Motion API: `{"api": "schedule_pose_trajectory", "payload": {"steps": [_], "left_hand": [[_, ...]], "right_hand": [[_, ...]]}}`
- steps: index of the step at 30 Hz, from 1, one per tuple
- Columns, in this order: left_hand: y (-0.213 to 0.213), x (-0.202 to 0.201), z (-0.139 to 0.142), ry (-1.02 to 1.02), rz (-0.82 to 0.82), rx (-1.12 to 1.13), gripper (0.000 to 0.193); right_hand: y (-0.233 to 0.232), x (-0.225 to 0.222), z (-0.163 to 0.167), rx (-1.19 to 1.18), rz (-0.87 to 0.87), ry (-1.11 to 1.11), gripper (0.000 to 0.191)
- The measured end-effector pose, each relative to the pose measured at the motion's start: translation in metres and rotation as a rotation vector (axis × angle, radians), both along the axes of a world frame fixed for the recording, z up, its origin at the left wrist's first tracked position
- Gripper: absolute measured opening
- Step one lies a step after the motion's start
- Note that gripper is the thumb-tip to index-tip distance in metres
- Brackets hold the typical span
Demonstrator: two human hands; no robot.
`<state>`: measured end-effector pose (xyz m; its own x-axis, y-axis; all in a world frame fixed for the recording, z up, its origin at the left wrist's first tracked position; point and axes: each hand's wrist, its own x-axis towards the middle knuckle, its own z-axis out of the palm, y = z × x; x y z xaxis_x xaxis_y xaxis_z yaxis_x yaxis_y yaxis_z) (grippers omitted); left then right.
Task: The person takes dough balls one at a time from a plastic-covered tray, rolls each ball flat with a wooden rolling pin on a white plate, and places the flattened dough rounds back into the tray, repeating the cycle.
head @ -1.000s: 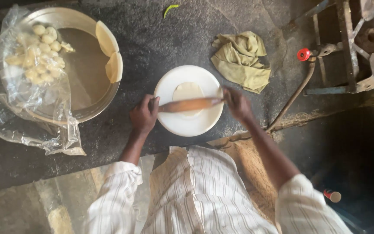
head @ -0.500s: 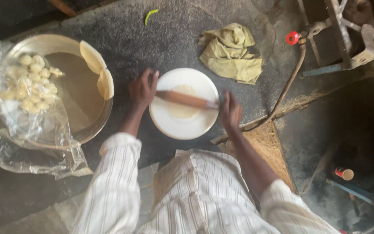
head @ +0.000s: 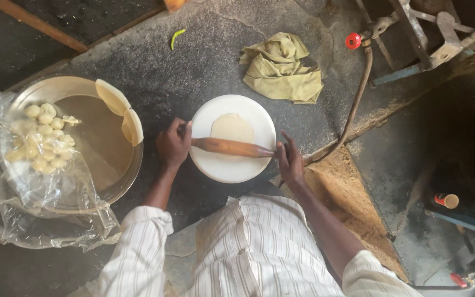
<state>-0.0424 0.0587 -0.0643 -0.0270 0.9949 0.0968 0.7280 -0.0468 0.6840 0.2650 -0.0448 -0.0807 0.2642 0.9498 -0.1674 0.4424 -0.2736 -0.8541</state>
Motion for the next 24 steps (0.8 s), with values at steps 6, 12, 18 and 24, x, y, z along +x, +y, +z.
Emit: {"api": "schedule_pose_trajectory", "payload": {"steps": [6, 12, 18, 24], "left_hand": [[0.050, 0.016, 0.003, 0.131, 0.002, -0.027, 0.032], [0.049, 0.022, 0.006, 0.117, -0.032, -0.092, 0.034], [-0.052, -0.007, 0.006, 0.227, -0.371, 0.209, 0.058], [-0.097, 0.001, -0.004, 0.189, -0.373, 0.082, 0.054]], "right_hand": [[0.066, 0.009, -0.002, -0.154, -0.178, -0.164, 0.051], [0.086, 0.022, 0.002, 0.037, 0.000, -0.392, 0.041], [0.025, 0.009, 0.015, 0.316, 0.378, -0.604, 0.049], [0.097, -0.049, 0.007, 0.211, 0.410, -0.623, 0.023]]}}
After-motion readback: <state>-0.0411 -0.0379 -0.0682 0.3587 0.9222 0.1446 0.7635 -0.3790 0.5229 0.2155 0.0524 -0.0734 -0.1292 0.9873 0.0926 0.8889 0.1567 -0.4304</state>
